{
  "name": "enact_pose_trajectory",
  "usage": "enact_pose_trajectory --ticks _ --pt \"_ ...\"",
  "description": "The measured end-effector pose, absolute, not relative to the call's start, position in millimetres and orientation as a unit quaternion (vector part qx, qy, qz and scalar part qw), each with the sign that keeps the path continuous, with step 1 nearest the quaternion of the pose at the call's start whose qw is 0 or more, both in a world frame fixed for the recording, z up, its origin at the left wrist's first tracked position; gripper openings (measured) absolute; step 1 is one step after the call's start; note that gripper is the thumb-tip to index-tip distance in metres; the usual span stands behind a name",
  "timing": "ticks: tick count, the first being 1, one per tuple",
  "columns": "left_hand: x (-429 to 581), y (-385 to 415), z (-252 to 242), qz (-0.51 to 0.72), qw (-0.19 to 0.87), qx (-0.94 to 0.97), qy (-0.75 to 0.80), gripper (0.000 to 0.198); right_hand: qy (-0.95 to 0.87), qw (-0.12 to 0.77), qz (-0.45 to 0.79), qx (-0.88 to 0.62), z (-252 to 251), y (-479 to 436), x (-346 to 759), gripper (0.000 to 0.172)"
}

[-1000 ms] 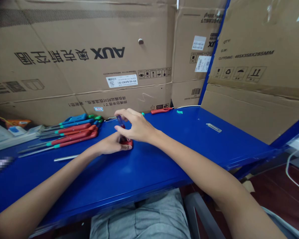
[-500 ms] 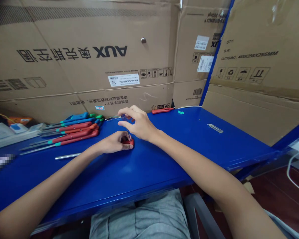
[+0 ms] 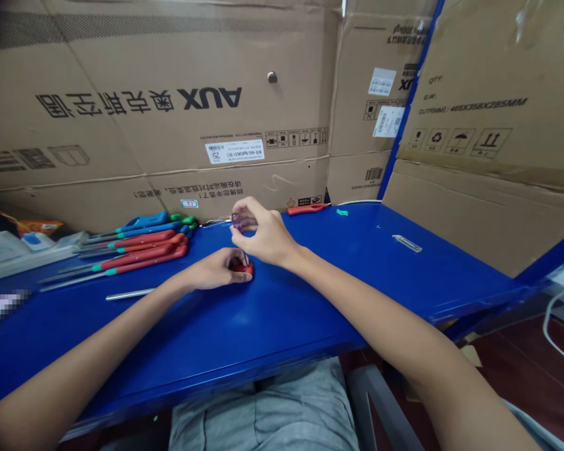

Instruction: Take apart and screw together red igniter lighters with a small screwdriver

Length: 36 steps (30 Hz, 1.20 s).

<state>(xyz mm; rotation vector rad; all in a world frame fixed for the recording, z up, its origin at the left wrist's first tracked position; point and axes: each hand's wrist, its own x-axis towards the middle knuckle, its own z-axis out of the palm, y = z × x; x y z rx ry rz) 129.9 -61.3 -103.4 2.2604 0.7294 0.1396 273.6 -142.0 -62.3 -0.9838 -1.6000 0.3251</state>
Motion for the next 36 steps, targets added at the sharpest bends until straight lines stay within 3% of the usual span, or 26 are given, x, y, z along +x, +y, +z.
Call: enact_pose_trajectory --ticks 7,14,21,26,31,36 --pt "129.8 -62.5 -102.5 0.058 0.372 0.886 0.271 0.033 -0.715 0.552 0.015 -0.430 -58.1 -142.2 275.6 0.021" --pt "130.2 -68.6 -98.5 0.072 0.354 0.894 0.266 0.034 -0.700 0.581 0.117 -0.399 -63.8 -139.6 274.2 0.027" --pt "129.8 -68.0 -99.4 0.095 0.342 0.897 0.263 0.033 -0.677 0.617 -0.004 -0.400 -60.9 -137.2 279.7 0.033" --pt "126.1 -74.6 -101.0 0.119 0.266 0.927 0.238 0.029 -0.698 0.538 -0.072 -0.467 -59.9 -136.3 285.4 0.025" --pt "126.0 -75.8 -110.8 0.148 0.169 0.950 0.215 0.031 -0.722 0.414 0.017 -0.554 -61.4 -135.6 287.8 0.018" --pt "127.7 -71.7 -111.7 0.140 0.148 0.956 0.211 0.030 -0.754 0.327 0.073 -0.565 -66.4 -136.6 289.0 0.020"
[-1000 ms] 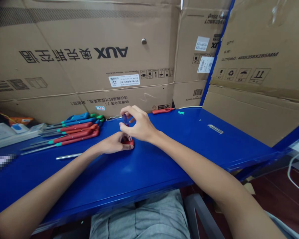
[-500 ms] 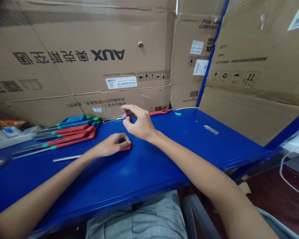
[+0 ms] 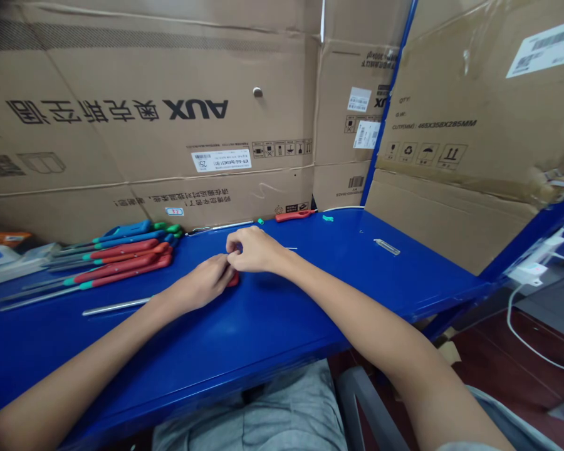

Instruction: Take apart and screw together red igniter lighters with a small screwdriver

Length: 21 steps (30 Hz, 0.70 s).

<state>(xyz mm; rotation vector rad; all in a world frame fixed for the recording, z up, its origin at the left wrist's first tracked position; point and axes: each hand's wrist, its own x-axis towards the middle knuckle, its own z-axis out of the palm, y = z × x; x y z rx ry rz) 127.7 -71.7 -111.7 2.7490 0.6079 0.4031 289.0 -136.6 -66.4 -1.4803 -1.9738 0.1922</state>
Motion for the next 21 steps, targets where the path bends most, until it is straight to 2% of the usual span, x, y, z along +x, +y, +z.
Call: enact_pose_trajectory --ticks 4,8,13,17,21 --pt "128.5 -71.1 -107.8 0.119 0.164 0.949 0.241 0.028 -0.764 0.292 0.119 -0.563 -66.6 -139.2 286.8 0.021" --pt "128.7 -69.5 -105.4 0.158 0.161 0.928 0.296 0.032 -0.755 0.320 0.153 -0.552 -65.3 -138.0 286.7 0.018" --pt "127.8 -67.0 -99.3 0.184 0.214 0.890 0.357 0.034 -0.765 0.301 0.138 -0.553 -68.9 -134.9 289.5 0.017" --pt "126.8 -65.6 -99.0 0.217 0.254 0.875 0.350 0.035 -0.760 0.313 0.133 -0.554 -71.6 -138.4 283.8 0.011" --pt "127.1 -65.2 -102.4 0.243 0.278 0.868 0.332 0.038 -0.763 0.332 0.124 -0.540 -71.1 -138.5 277.4 0.014"
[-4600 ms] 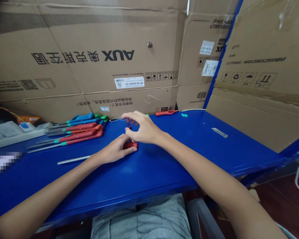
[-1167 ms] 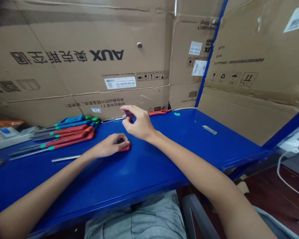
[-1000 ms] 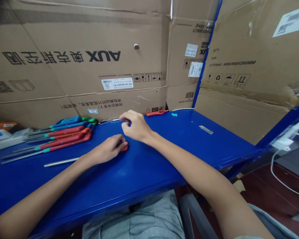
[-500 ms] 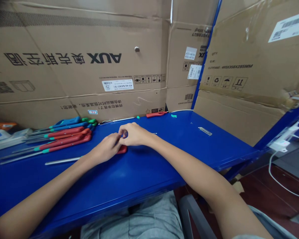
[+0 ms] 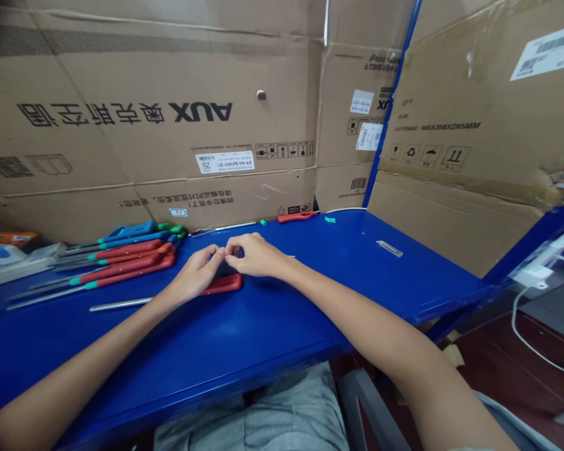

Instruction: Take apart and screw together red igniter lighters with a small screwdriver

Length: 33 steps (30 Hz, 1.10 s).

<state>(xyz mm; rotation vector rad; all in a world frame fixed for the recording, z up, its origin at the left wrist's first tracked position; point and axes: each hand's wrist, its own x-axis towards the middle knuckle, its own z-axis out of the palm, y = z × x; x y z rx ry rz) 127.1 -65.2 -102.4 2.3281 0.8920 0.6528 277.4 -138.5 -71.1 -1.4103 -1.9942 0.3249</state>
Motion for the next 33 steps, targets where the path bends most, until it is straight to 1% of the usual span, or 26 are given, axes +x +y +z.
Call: enact_pose_trajectory --ticks 3,6,8,11,12,14,16,18,21,25,28,31,33 --pt "122.8 -64.1 -99.5 0.243 0.230 0.884 0.327 0.041 -0.758 0.314 0.096 -0.564 -62.8 -131.6 295.4 0.011" --pt "108.5 -58.6 -89.2 0.189 0.158 0.920 0.304 0.045 -0.682 0.262 0.056 -0.681 -47.3 -130.3 348.7 0.010" --pt "94.7 -52.3 -80.2 0.090 0.169 0.938 0.290 0.049 -0.592 0.205 0.023 -0.779 -37.8 -139.8 397.5 0.011" --pt "76.0 -42.6 -69.2 -0.029 0.214 0.927 0.307 0.064 -0.475 0.105 0.026 -0.873 -32.3 -168.1 466.5 0.012" --pt "71.7 -40.0 -66.9 -0.052 0.223 0.921 0.316 0.066 -0.452 0.069 0.036 -0.889 -33.0 -178.7 484.2 0.010" --pt "66.7 -36.3 -64.7 -0.081 0.231 0.913 0.327 0.058 -0.415 0.033 0.066 -0.907 -37.4 -197.2 509.2 0.006" --pt "65.7 -34.0 -65.2 -0.087 0.232 0.914 0.323 0.047 -0.389 0.024 0.095 -0.916 -43.7 -209.2 521.8 0.005" --pt "67.3 -32.8 -67.7 -0.079 0.228 0.920 0.308 0.040 -0.374 0.028 0.114 -0.920 -49.6 -214.3 526.9 0.009" --pt "73.1 -33.6 -73.7 -0.050 0.216 0.932 0.285 0.040 -0.367 0.038 0.124 -0.921 -54.1 -213.8 531.2 0.015" --pt "83.4 -39.6 -81.5 0.011 0.197 0.946 0.257 0.041 -0.362 0.023 0.114 -0.925 -47.1 -209.4 536.3 0.012" --pt "89.3 -44.3 -85.8 0.036 0.182 0.955 0.233 0.039 -0.364 0.011 0.075 -0.928 -34.0 -202.0 524.2 0.014" --pt "92.3 -47.6 -88.4 0.048 0.167 0.961 0.216 0.039 -0.436 0.047 0.025 -0.898 -24.0 -187.6 479.8 0.016" --pt "93.7 -49.6 -89.3 0.050 0.158 0.964 0.206 0.039 -0.574 0.099 0.058 -0.811 -24.0 -174.7 433.4 0.019"
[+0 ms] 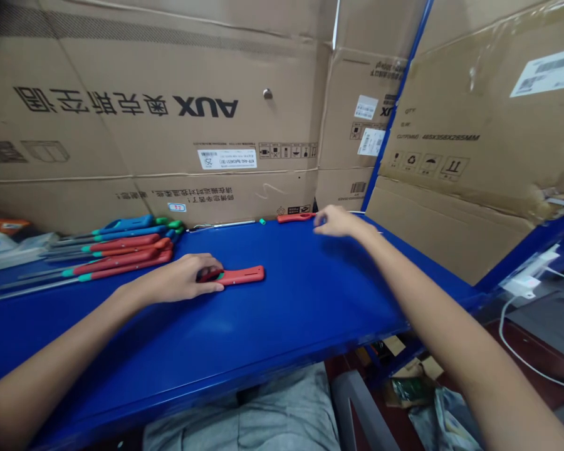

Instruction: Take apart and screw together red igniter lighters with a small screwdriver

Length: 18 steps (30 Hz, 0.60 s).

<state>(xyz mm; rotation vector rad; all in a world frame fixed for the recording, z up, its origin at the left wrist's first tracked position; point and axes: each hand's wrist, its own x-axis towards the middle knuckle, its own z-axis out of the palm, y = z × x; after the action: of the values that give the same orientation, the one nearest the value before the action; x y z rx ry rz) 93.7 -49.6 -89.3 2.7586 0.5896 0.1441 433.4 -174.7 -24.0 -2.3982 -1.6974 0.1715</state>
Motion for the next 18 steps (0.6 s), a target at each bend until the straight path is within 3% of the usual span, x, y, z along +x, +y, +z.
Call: enact_pose_trajectory --ticks 3,6,10,15,18 --pt "95.1 -52.7 -90.5 0.052 0.155 0.964 0.208 0.038 -0.713 0.129 0.188 -0.663 -34.7 -153.5 358.2 0.037" --pt "94.2 -53.4 -91.5 0.058 0.166 0.959 0.222 0.040 -0.753 0.068 0.211 -0.619 -50.3 -134.6 305.3 0.054" --pt "87.1 -46.7 -88.4 0.041 0.202 0.950 0.233 0.054 -0.780 0.035 0.203 -0.591 -62.3 -124.7 290.8 0.030" --pt "81.7 -39.1 -84.7 0.034 0.217 0.946 0.239 0.031 -0.754 0.064 0.163 -0.633 -62.2 -136.7 312.3 0.021" --pt "84.1 -43.1 -88.2 0.118 0.135 0.963 0.202 0.034 -0.734 0.080 0.110 -0.666 -60.0 -142.7 318.7 0.021"
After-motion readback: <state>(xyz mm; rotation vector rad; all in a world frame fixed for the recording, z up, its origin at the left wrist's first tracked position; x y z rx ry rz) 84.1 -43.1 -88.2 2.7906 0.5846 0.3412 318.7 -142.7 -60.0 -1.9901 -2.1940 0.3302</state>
